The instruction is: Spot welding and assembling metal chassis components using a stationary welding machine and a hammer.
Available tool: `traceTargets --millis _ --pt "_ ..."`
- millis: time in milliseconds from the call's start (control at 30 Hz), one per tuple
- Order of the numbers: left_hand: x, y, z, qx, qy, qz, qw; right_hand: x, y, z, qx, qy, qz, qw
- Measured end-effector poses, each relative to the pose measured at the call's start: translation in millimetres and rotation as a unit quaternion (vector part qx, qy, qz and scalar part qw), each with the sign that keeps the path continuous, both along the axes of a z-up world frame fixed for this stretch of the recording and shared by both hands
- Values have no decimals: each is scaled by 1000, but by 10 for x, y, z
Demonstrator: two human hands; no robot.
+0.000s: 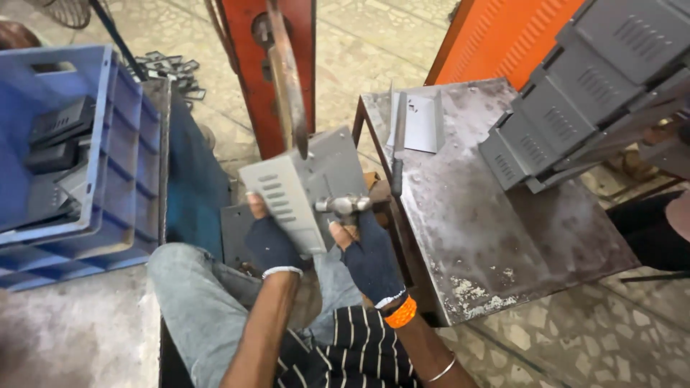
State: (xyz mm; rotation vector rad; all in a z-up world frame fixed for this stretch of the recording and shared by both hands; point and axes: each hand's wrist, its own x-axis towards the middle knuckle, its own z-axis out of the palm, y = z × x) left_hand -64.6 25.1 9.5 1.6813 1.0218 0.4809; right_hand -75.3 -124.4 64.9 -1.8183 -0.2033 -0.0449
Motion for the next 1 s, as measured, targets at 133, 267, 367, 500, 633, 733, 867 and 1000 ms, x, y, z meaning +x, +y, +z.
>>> traceTargets --millis 133,267,367,500,633,733,867,1000 --pt "391 100 -5 -362 -385 -4 849 83 -63 226 -64 -104 25 992" --pt "560 43 170 -387 -364 -1 847 170 -136 465 -140 -153 33 978" --pt "578 17 256 -420 -328 26 846 207 -155 680 -237 -175 72 953" --pt "503 81 225 -426 -259 82 863 198 -101 892 -258 -143 53 954" --pt "540 73 146 -375 -276 113 878 168 -32 891 -267 -178 -1 947" --pt "495 70 312 -363 -244 144 887 182 -43 677 -311 -61 67 946" --pt "560 76 514 -359 -64 171 915 91 -26 931 -359 -54 31 931" --pt "582 89 425 -375 -190 174 890 91 20 736 -296 -33 -5 954"
